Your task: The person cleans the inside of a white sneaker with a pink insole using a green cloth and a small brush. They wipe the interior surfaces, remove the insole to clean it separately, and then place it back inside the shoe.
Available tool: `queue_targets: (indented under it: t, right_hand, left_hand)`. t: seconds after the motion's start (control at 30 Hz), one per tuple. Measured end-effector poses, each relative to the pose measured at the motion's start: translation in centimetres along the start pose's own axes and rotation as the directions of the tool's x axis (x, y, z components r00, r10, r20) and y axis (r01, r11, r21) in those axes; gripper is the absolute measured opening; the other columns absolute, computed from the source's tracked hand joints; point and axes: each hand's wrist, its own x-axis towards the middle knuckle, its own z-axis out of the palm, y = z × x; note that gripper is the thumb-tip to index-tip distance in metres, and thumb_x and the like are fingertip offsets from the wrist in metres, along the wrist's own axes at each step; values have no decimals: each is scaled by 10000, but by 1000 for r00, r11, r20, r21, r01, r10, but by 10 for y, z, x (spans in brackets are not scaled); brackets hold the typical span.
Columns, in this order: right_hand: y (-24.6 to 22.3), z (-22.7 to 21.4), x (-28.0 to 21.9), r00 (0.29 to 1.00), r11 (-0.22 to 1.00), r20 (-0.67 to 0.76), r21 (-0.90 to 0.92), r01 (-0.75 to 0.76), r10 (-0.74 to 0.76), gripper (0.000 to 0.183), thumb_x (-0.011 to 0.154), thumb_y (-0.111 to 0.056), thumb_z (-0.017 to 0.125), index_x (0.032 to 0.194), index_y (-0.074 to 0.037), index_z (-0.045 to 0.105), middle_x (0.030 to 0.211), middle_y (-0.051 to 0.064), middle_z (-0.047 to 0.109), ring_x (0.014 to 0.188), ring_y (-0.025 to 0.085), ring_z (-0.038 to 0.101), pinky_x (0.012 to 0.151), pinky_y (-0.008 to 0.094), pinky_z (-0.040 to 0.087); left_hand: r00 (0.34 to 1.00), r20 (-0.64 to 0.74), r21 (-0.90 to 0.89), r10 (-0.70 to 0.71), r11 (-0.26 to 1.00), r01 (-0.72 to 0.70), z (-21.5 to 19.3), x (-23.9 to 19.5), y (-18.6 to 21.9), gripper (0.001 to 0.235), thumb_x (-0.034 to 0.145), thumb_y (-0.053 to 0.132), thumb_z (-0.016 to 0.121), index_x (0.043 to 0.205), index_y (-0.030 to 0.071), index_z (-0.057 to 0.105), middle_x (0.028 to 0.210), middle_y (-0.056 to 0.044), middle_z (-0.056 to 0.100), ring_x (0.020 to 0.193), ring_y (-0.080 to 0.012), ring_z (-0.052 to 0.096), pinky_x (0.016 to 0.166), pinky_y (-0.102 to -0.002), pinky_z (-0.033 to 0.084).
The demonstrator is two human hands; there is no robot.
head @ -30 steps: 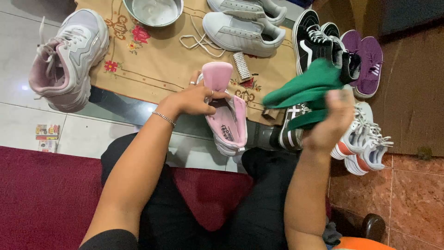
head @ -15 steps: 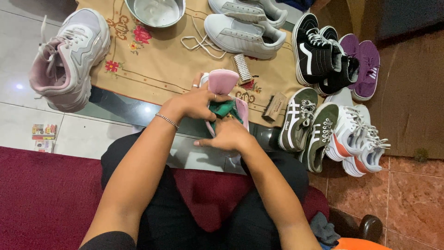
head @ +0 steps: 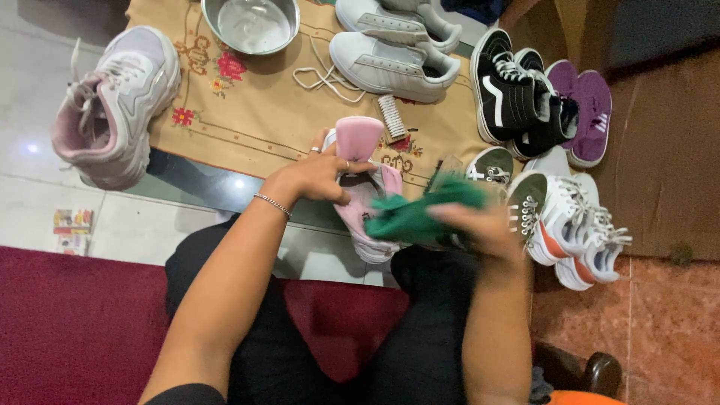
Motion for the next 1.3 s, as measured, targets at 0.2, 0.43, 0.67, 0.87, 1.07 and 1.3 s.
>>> queue_targets:
  t: [0.2, 0.43, 0.67, 0.87, 1.07, 1.3]
  right_hand:
    - [-30, -105, -37, 561, 721, -827, 357, 593, -51, 311, 996, -408, 805, 1206, -183, 849, 1192, 53, 829, 1166, 268, 797, 1131, 456, 669]
    - [61, -33, -8, 911, 965, -400, -260, -9, -100, 277, 1107, -172, 657, 1224, -41, 870, 1169, 227, 772, 1193, 363, 730, 1118, 499, 529]
    - [16, 129, 41, 997, 265, 80, -961, 80, -12, 628, 872, -351, 791, 1473, -245, 642, 1232, 73, 673, 1076, 426, 767, 879, 578, 600]
    - [22, 139, 76, 935, 185, 42, -982, -26, 351, 964, 833, -443, 675, 1722, -142, 451, 1056, 219, 826, 1040, 542, 808, 857, 656, 628]
    - [4, 149, 115, 872, 220, 83, -975, -29, 483, 846, 792, -420, 698, 1583, -122, 662, 1143, 223, 849, 1104, 520, 813, 957, 620, 635]
    - [-31, 118, 89, 855, 337, 159, -941, -20, 494, 699, 845, -371, 706, 1505, -145, 723, 1274, 295, 819, 1245, 575, 762, 1078, 685, 586]
  left_hand:
    - [990, 71, -51, 126, 991, -122, -12, -15, 7, 999, 768, 345, 760, 1710, 553, 500, 1824, -222, 336, 1711, -569, -254, 1404, -585, 107]
    - [1000, 5, -79, -10, 997, 10, -2, -5, 13, 929, 706, 426, 868, 1583, 619, 628, 1927, -119, 175, 1764, -511, -93, 1370, -714, 262]
    - [1000, -19, -41, -7, 999, 6, -2, -8, 13, 934, 693, 428, 839, 1581, 620, 623, 1878, -106, 271, 1767, -502, -42, 1406, -632, 271]
    - [1000, -22, -39, 7, 999, -8, -1, -9, 8, 919, 684, 428, 842, 1562, 615, 648, 1879, -80, 278, 1766, -505, -29, 1388, -637, 310]
    - [1000, -2, 44, -26, 999, 26, -1, -8, 11, 931, 677, 478, 810, 1568, 657, 608, 1903, -17, 213, 1759, -507, -64, 1427, -590, 255]
    - [999, 13, 31, -30, 999, 30, 0, -6, 9, 932, 681, 501, 821, 1577, 642, 608, 1897, -28, 224, 1762, -511, -58, 1450, -575, 204]
